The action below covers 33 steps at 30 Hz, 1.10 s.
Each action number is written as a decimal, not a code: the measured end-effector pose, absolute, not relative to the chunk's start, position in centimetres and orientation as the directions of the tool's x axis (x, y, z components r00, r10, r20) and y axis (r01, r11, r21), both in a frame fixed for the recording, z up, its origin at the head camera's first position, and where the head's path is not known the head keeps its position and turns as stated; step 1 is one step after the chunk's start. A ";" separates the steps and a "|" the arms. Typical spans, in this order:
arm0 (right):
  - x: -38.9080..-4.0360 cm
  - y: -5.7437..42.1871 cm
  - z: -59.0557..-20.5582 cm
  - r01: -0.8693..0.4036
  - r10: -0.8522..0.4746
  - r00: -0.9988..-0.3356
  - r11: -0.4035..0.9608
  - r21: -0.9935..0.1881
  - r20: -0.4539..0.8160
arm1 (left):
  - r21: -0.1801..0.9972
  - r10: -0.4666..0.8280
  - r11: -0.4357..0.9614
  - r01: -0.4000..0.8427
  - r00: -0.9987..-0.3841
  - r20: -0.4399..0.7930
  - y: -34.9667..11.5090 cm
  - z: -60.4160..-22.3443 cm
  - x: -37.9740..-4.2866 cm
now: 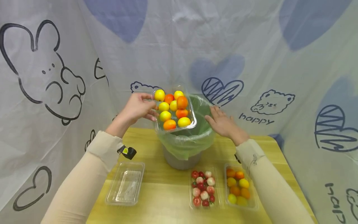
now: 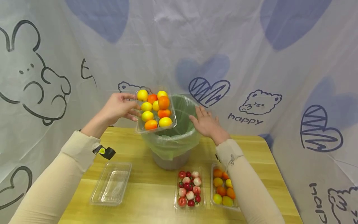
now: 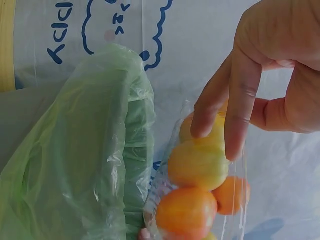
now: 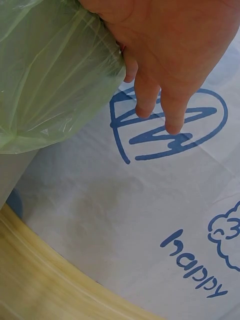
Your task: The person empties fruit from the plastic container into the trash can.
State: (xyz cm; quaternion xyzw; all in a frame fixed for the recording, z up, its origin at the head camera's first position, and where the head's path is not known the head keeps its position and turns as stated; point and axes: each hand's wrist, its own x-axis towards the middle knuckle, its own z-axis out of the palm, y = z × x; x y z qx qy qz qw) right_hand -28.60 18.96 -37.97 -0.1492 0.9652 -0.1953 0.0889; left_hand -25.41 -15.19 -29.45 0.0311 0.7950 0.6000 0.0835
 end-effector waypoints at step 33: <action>-28.3 19.1 -37.4 -0.264 -0.337 -0.933 0.876 -0.403 -0.123 | 0.904 -0.064 0.386 0.183 -0.972 0.225 -12.5 -32.6 -28.4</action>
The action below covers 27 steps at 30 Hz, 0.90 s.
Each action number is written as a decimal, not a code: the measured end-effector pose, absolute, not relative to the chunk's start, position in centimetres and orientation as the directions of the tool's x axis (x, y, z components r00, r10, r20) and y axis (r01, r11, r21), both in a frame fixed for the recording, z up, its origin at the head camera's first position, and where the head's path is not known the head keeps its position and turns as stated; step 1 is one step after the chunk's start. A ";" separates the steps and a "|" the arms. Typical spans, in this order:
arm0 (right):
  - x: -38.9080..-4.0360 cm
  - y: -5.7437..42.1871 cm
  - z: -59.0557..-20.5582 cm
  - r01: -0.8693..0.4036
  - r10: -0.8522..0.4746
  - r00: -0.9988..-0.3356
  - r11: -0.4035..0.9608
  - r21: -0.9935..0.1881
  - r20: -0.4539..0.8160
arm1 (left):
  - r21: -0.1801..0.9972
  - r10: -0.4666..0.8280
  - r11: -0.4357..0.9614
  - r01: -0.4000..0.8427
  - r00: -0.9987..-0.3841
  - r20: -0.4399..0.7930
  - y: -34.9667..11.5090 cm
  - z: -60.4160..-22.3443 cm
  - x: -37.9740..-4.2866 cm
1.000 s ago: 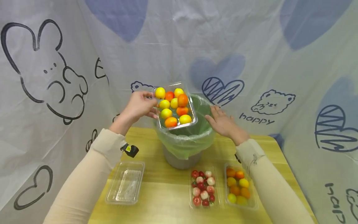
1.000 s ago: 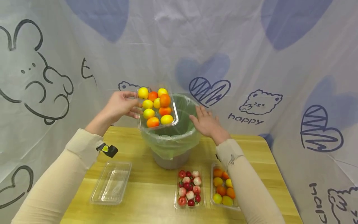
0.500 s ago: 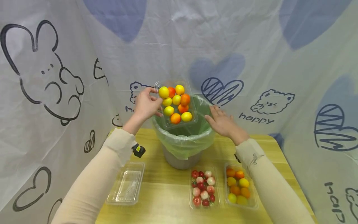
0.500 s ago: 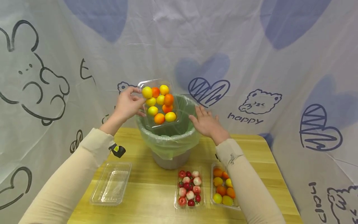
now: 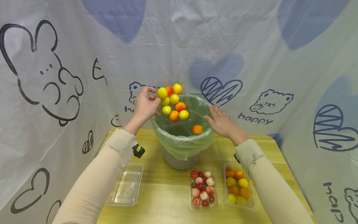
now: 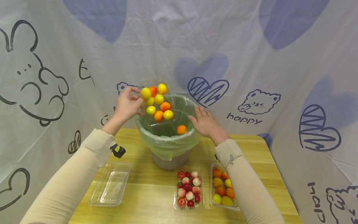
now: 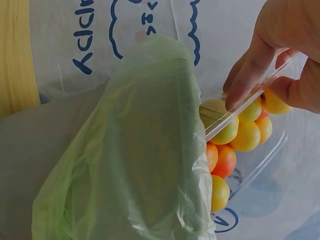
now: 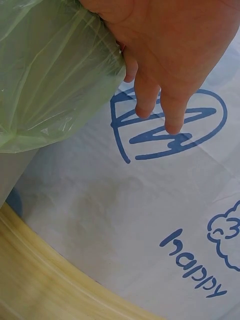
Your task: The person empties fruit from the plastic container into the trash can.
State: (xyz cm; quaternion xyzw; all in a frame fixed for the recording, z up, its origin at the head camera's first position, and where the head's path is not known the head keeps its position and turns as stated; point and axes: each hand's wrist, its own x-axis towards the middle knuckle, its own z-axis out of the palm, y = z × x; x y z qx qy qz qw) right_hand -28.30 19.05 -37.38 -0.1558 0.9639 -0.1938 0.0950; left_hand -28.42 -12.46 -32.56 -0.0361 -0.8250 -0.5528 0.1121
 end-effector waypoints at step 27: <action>-28.2 18.8 -37.4 -0.259 -0.331 -0.937 0.873 -0.413 -0.111 | 0.853 -0.094 0.408 0.325 -0.915 0.393 -12.9 -32.9 -28.4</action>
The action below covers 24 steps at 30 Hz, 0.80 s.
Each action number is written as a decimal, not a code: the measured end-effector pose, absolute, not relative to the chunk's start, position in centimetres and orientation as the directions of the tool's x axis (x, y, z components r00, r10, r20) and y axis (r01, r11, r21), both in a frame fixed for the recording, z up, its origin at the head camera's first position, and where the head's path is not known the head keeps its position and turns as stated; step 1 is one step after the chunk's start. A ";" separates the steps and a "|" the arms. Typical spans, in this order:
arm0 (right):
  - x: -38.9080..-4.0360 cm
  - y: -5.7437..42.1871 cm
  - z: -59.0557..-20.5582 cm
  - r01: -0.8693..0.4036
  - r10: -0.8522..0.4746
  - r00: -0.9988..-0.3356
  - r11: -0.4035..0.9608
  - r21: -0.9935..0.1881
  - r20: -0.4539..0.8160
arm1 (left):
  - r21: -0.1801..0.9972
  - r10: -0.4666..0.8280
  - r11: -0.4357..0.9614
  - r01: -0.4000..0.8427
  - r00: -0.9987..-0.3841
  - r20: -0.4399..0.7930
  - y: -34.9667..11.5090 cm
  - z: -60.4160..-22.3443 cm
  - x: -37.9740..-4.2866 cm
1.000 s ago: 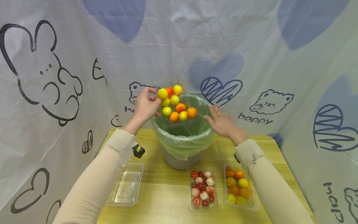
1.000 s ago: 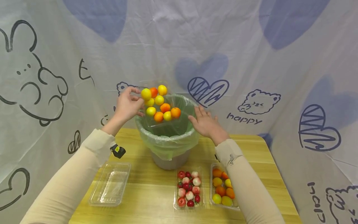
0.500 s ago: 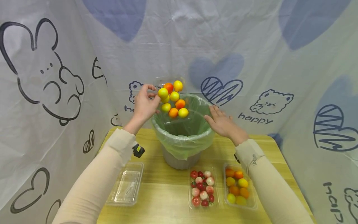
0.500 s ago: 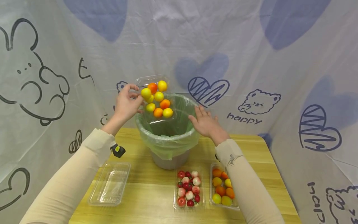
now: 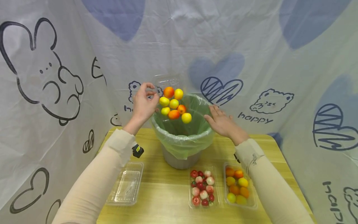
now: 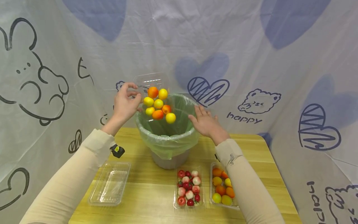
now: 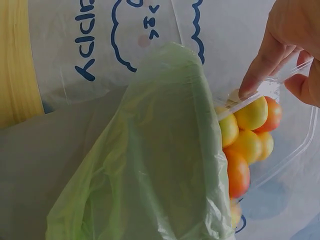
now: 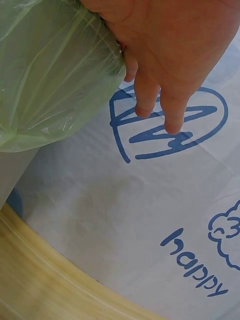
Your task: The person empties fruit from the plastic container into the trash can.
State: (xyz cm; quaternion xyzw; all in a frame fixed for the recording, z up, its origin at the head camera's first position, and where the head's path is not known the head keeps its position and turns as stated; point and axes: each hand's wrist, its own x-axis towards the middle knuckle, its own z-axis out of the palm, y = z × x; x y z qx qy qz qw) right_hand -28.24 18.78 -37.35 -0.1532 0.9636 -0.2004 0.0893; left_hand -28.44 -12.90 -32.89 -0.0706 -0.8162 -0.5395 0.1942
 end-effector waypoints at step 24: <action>-28.5 19.2 -37.6 -0.252 -0.329 -0.937 0.871 -0.421 -0.120 | 0.833 -0.095 0.391 0.392 -0.883 0.460 -12.8 -33.3 -28.4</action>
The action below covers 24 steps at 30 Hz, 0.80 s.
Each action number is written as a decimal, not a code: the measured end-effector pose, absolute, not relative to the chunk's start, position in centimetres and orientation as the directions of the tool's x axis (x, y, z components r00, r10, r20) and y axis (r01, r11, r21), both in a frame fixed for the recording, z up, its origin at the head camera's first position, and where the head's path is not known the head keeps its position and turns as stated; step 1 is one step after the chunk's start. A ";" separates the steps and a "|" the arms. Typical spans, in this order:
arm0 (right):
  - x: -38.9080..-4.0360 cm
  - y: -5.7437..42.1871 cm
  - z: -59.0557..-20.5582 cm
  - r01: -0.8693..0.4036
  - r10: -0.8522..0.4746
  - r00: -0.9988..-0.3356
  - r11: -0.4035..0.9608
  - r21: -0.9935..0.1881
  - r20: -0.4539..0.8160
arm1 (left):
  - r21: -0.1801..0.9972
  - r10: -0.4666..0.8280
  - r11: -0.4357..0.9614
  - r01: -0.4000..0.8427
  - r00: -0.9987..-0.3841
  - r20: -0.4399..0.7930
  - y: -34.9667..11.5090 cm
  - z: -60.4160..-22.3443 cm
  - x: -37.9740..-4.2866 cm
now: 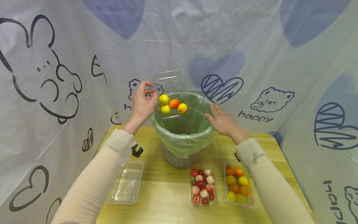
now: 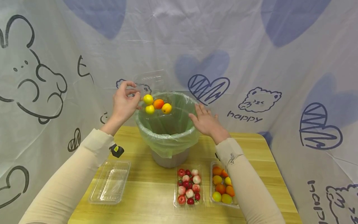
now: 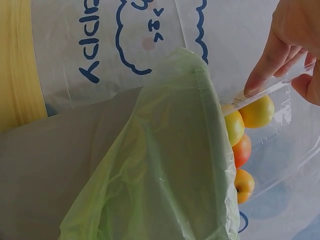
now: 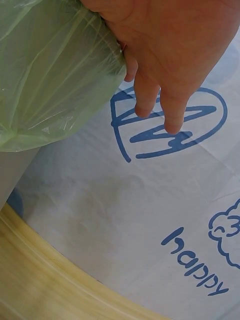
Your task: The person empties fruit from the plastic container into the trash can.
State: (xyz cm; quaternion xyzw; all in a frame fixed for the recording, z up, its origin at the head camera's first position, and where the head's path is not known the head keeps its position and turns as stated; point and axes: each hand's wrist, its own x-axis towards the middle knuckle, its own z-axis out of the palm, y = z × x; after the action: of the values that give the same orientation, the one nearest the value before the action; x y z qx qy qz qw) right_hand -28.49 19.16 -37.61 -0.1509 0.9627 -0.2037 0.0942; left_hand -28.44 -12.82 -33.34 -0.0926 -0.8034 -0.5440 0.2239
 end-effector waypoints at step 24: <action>-28.8 19.2 -37.8 -0.250 -0.328 -0.937 0.870 -0.426 -0.119 | 0.784 -0.062 0.392 0.481 -0.836 0.545 -12.7 -34.0 -28.8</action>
State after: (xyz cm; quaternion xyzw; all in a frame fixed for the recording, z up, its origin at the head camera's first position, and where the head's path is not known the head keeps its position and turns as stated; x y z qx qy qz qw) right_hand -28.77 19.21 -37.76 -0.1500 0.9623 -0.2065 0.0942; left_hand -28.78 -12.70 -33.96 -0.1320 -0.7948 -0.5353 0.2538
